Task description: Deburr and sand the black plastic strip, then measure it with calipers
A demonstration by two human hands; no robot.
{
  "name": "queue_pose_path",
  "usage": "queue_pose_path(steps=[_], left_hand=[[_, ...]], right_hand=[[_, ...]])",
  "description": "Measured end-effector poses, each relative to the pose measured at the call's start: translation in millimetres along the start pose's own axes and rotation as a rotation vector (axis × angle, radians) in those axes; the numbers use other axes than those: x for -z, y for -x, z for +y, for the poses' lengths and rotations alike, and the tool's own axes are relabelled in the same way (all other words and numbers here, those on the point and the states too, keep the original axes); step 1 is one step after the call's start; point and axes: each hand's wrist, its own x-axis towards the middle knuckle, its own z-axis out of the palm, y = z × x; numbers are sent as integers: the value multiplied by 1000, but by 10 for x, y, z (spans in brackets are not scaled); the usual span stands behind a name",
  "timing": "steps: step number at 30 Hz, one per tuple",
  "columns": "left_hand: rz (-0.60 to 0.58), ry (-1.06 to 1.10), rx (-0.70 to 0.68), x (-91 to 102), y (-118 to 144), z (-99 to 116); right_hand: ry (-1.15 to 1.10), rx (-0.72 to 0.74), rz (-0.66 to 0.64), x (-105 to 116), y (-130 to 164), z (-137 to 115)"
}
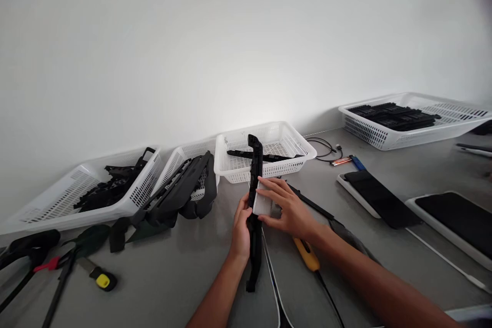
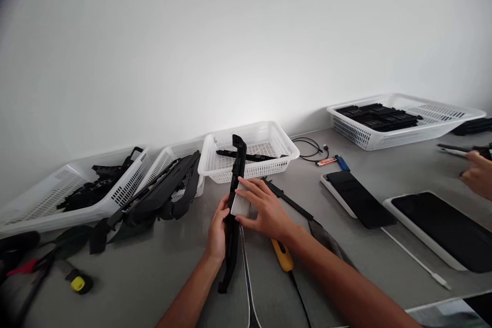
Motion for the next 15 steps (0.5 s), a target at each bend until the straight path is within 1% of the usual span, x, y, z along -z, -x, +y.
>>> queue_pose_path(steps=[5, 8, 11, 15], left_hand=[[-49, 21, 15, -9, 6, -26], [-108, 14, 68, -27, 15, -48], [-182, -83, 59, -50, 26, -50], [-245, -216, 16, -93, 48, -45]], right_hand=[[-17, -135, 80, -21, 14, 71], [-22, -231, 147, -30, 13, 127], [-36, -304, 195, -39, 9, 147], [-87, -323, 169, -67, 16, 58]])
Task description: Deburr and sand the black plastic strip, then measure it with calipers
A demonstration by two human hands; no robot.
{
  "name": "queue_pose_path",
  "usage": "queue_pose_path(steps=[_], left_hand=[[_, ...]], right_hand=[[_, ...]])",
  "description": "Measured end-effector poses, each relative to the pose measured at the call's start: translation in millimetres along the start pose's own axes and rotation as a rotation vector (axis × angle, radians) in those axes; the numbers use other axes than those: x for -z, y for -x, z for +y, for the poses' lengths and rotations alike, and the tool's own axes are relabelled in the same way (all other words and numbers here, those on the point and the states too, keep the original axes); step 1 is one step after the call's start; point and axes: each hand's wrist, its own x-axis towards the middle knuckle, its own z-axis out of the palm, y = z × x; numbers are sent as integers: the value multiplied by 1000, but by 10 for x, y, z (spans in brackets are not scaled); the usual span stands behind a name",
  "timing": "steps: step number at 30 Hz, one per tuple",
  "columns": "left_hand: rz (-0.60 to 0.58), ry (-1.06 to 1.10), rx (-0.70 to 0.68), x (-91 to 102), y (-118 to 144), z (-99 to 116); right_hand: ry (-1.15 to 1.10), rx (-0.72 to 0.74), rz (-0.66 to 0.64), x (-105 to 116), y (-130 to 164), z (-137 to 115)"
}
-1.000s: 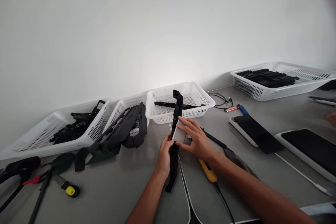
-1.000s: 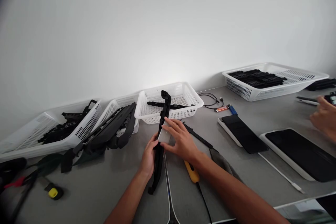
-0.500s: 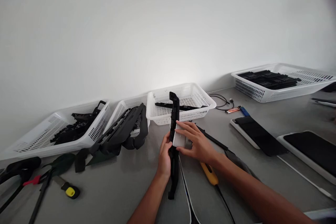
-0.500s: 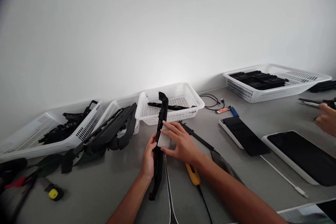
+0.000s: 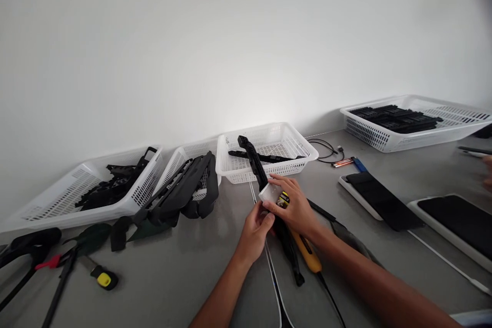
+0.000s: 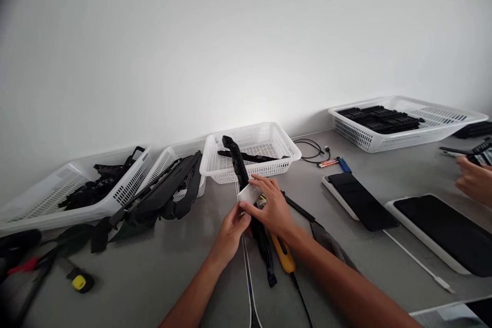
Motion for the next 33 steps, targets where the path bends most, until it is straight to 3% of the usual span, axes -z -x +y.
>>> queue_pose_path(steps=[5, 12, 20, 26, 33], left_hand=[[25, -14, -79, -46, 8, 6], [30, -119, -23, -2, 33, -47], [5, -45, -58, -12, 20, -27], [51, -60, -27, -7, 20, -6], [12, -53, -57, -11, 23, -9]], right_hand=[[-39, 30, -70, -31, 37, -72], [1, -90, 1, -12, -23, 62], [61, -34, -95, -33, 48, -114], [223, -94, -66, -15, 17, -43], [21, -22, -147, 11, 25, -117]])
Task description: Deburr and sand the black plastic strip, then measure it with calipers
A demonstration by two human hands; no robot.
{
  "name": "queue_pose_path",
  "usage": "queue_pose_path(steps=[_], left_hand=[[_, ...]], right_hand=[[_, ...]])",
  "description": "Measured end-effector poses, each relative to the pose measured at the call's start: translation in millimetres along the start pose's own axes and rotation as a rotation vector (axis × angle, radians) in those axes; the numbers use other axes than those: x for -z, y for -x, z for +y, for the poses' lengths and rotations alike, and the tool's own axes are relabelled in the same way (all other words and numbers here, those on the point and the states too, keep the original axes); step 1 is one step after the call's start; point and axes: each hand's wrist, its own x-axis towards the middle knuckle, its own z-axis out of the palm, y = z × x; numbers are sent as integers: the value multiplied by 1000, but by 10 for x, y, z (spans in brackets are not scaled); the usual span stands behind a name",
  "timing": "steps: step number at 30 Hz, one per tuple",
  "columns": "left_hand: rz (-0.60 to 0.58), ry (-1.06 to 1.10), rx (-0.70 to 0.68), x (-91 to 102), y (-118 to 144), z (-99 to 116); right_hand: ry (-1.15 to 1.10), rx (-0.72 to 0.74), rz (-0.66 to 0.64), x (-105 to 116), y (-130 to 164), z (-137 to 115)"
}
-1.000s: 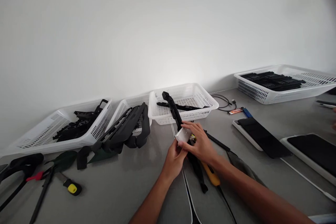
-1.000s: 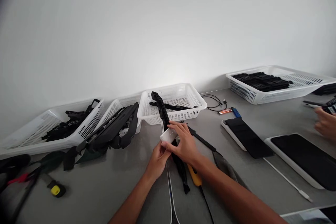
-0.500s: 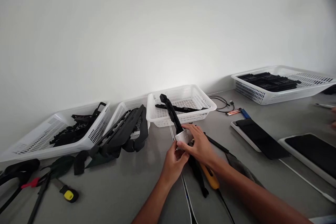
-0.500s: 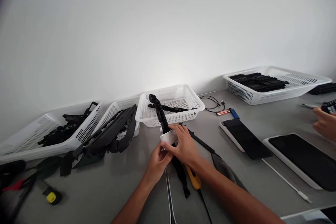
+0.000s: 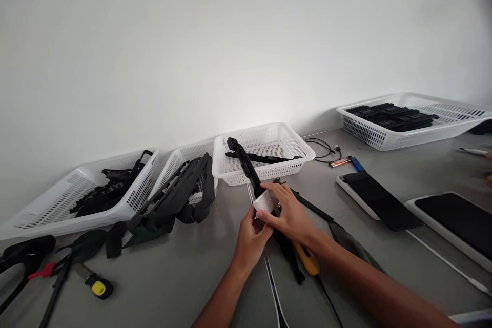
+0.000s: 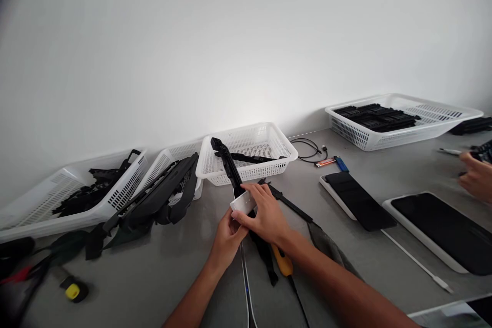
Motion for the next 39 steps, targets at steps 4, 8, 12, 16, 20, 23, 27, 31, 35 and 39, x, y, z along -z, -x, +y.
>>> queue_pose_path(steps=[4, 8, 12, 16, 20, 23, 27, 31, 35, 39], left_hand=[[27, -41, 30, 0, 5, 4], [18, -36, 43, -1, 16, 23], [-12, 6, 65, -16, 8, 55], [2, 16, 46, -18, 0, 97], [-31, -36, 46, 4, 18, 96], [-47, -1, 59, 4, 44, 68], [-49, 80, 12, -34, 74, 61], [-61, 91, 63, -69, 88, 55], [-106, 57, 106, -40, 98, 29], [-40, 22, 77, 36, 66, 73]], right_hand=[[-8, -102, 102, -20, -44, 119], [23, -118, 177, -3, -53, 162], [-39, 25, 114, 12, -12, 42], [-61, 77, 95, 23, -34, 48], [-38, 12, 193, 33, -73, 147], [-78, 57, 157, 46, -54, 116], [-155, 227, -15, 73, -6, -15], [-165, 188, -34, 75, -10, -10], [-219, 26, 18, 51, -37, 100], [-288, -48, 6, 48, -30, 84]])
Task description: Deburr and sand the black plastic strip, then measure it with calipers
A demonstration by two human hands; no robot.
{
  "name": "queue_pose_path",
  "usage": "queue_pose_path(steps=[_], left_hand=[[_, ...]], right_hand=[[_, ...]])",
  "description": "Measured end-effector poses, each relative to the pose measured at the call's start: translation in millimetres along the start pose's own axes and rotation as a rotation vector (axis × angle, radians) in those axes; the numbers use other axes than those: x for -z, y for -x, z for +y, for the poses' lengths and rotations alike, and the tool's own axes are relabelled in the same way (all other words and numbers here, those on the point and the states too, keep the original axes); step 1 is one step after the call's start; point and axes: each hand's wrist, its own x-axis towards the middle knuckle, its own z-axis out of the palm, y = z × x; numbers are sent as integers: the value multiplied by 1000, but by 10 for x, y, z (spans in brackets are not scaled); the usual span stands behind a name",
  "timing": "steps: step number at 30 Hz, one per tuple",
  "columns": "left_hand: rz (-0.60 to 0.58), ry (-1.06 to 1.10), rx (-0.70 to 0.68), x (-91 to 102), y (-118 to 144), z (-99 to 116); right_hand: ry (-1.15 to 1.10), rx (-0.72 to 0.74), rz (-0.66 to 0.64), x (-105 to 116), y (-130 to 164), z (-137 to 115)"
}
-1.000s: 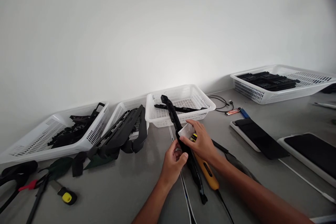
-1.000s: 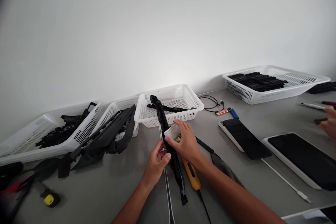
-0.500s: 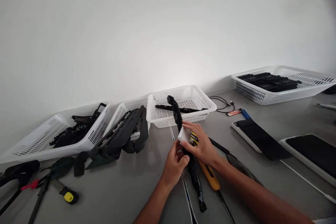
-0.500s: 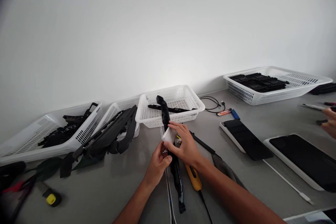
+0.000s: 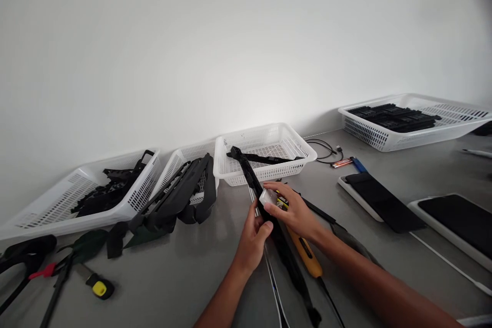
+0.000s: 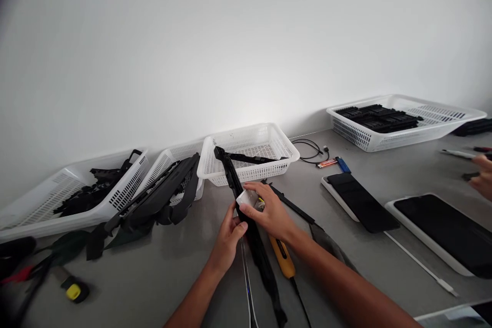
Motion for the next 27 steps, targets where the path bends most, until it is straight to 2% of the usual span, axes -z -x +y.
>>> queue_pose_path(steps=[5, 8, 11, 13, 15, 19, 21, 25, 27], left_hand=[[108, -75, -134, 34, -50, 50], [29, -106, -88, -15, -8, 8], [-92, -135, -4, -73, 54, -39], [-115, -147, 5, -88, 69, -53], [-91, -146, -39, -83, 58, -50], [41, -161, -166, -75, 23, 5], [43, -156, -114, -90, 28, 49], [-50, -89, 23, -102, 61, 122], [-96, -12, 75, -73, 66, 127]], right_hand=[[-35, 38, -106, -45, 45, -105], [1, 33, -12, -53, 28, -55], [45, -46, 128, -27, -1, 17], [57, -69, 162, -10, 1, 15], [66, -7, 120, -9, 22, -38], [112, 188, -36, -46, 63, -149], [136, 188, -27, -52, 58, -138], [152, 106, 103, 2, 1, -31], [151, 112, 139, 49, -26, -11]])
